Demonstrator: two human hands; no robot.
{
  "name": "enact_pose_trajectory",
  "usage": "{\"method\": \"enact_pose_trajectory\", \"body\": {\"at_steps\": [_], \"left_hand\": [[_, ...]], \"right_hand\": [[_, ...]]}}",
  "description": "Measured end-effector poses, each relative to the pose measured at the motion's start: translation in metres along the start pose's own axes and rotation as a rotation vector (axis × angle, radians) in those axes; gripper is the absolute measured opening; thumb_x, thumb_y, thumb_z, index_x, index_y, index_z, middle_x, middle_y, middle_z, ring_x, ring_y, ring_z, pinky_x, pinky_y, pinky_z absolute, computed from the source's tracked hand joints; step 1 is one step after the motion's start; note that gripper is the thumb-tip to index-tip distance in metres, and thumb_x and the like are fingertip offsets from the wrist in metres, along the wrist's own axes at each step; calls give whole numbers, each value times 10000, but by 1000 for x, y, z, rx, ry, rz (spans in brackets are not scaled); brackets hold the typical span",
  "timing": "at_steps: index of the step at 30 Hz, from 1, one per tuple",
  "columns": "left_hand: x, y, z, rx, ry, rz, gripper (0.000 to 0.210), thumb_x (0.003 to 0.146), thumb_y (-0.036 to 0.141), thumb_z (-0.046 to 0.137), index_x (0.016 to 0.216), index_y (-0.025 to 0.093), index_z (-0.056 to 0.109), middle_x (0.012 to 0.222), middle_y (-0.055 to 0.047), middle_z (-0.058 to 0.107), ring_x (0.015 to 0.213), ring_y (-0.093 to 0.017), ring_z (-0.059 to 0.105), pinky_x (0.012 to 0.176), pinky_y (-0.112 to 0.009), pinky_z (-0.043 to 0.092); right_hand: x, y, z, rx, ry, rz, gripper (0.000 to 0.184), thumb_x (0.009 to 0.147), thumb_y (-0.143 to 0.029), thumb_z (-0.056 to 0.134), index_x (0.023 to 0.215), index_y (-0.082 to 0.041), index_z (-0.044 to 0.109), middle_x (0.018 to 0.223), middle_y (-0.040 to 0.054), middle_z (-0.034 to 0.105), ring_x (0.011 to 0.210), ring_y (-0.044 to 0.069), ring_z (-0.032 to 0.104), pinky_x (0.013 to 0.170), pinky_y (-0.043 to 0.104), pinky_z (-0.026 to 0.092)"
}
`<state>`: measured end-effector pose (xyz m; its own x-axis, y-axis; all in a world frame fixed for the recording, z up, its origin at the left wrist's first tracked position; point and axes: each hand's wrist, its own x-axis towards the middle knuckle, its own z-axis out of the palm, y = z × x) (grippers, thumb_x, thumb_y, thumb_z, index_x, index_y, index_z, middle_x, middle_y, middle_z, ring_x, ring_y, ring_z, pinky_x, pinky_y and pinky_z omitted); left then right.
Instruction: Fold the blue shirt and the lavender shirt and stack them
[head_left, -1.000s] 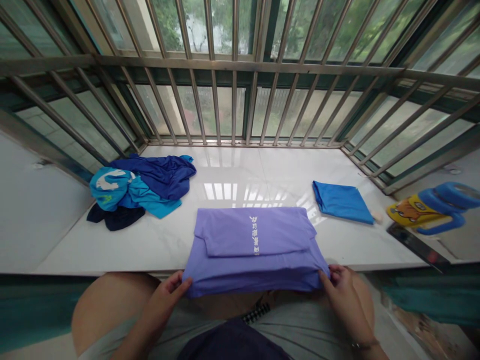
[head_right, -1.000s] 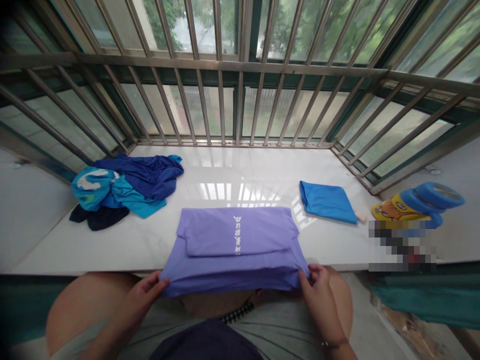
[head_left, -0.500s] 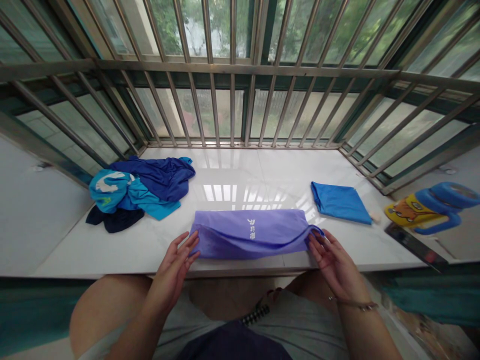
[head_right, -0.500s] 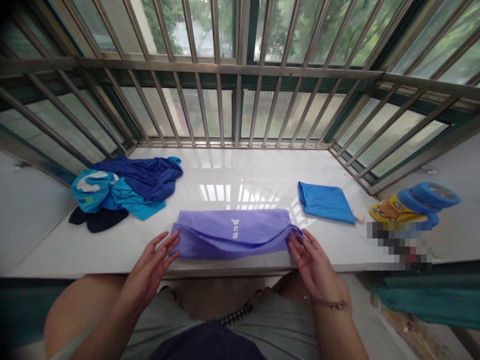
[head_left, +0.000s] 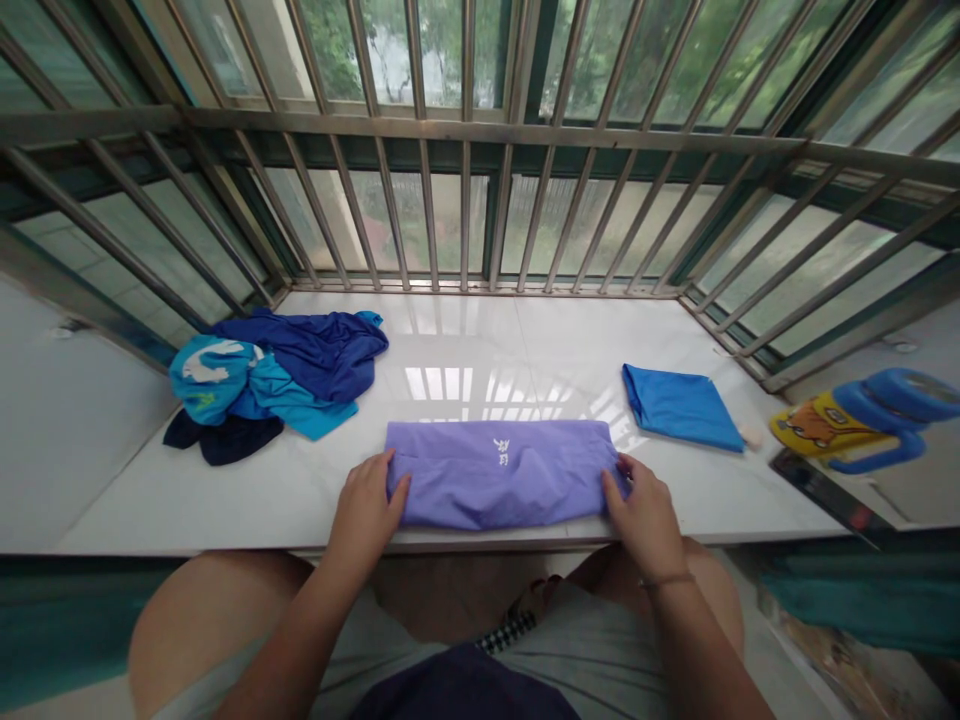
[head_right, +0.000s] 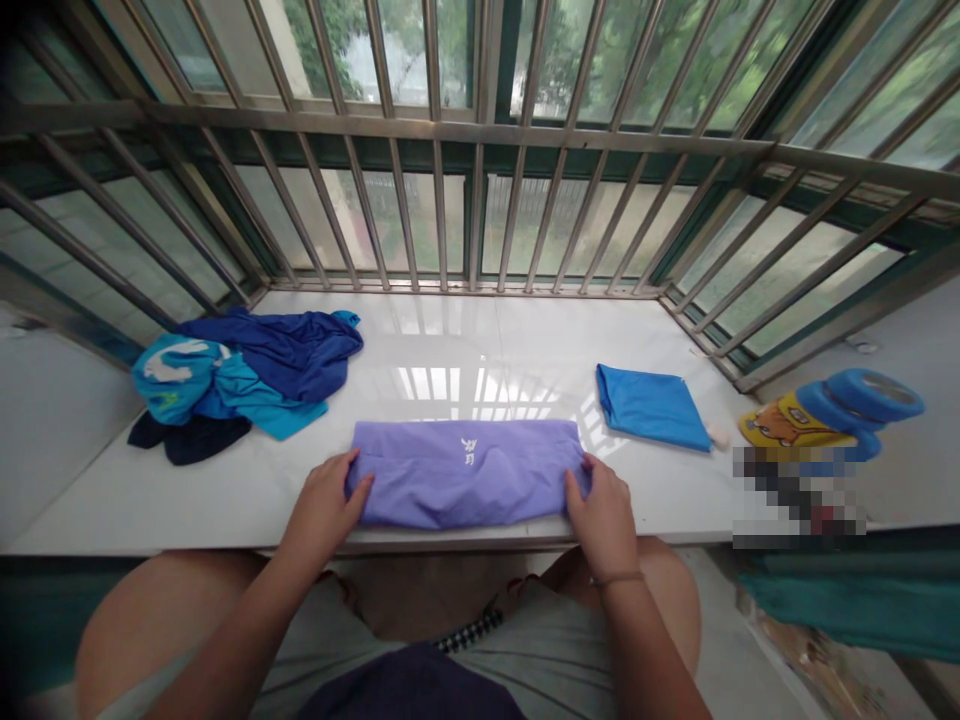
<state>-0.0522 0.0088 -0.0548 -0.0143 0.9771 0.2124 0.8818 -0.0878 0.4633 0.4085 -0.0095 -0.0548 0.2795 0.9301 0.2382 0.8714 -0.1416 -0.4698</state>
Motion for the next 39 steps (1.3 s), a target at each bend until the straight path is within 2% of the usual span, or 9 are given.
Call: {"method": "enact_pose_trajectory", "body": {"at_steps": [3,7,12,16,21,25,30,34,39], "left_hand": [[15,-2,-2,50,-33,-25,380,1000,466,569,1172,184,757,1132,-157,765,1093,-371,686,1041,-505,536],[19,-5,-13,-43,-23,-92,319,986,509,570,916,243,731,917,-78,751,935,-309,682,909,-422,539],[11,-16,-22,-142,26,-285,387,954,604,566,949,263,749,813,-20,705,856,-268,695,823,-369,508],[9,-25,-15,-151,-14,-299,399,932,604,575,979,253,758,806,-26,709,839,-276,700,791,-378,511],[10,-23,-10,-178,134,-203,440,961,565,604,1192,206,710,1012,-74,752,924,-289,730,856,-417,577],[5,-10,-17,-143,235,70,281,1054,459,583,1140,223,709,1126,-105,778,1078,-303,730,1005,-453,573],[-1,-3,-8,-56,-16,419,274,1115,382,534,1241,264,747,1250,-79,818,1193,-278,749,1091,-463,553],[-2,-12,10,115,-131,385,479,1117,422,504,1548,250,619,1578,-117,663,1455,-333,630,1206,-573,495],[-5,-21,19,202,-177,294,543,1139,426,426,1653,272,505,1724,-88,495,1581,-324,500,1269,-631,423]], "right_hand": [[14,-3,5,-42,-47,49,559,978,-541,543,1332,-130,676,1098,159,754,1025,321,696,990,455,534],[21,-4,1,22,-134,136,444,959,-530,532,1140,-184,743,929,102,754,877,271,710,827,371,516],[13,-1,-10,46,-12,238,428,945,-571,519,1032,-212,736,849,85,744,771,250,678,729,348,458],[9,-2,-14,11,-59,311,393,939,-539,521,1033,-212,717,831,74,732,770,247,675,709,343,426],[7,-3,-13,-4,-57,287,433,975,-555,518,1169,-203,680,920,79,732,809,247,681,741,351,451],[9,3,-7,-33,39,135,459,1007,-554,519,1205,-170,675,1017,123,716,880,272,672,851,398,508],[24,6,5,-81,75,-153,406,1040,-464,536,1261,-179,722,1187,169,696,1085,312,644,1023,455,513],[41,11,13,-111,-32,-236,321,1066,-385,519,1127,-205,777,1137,143,718,1056,294,645,1021,439,505],[50,23,16,-156,-80,-214,272,1082,-326,506,1058,-190,741,1055,122,749,1025,274,663,995,396,489]]}}
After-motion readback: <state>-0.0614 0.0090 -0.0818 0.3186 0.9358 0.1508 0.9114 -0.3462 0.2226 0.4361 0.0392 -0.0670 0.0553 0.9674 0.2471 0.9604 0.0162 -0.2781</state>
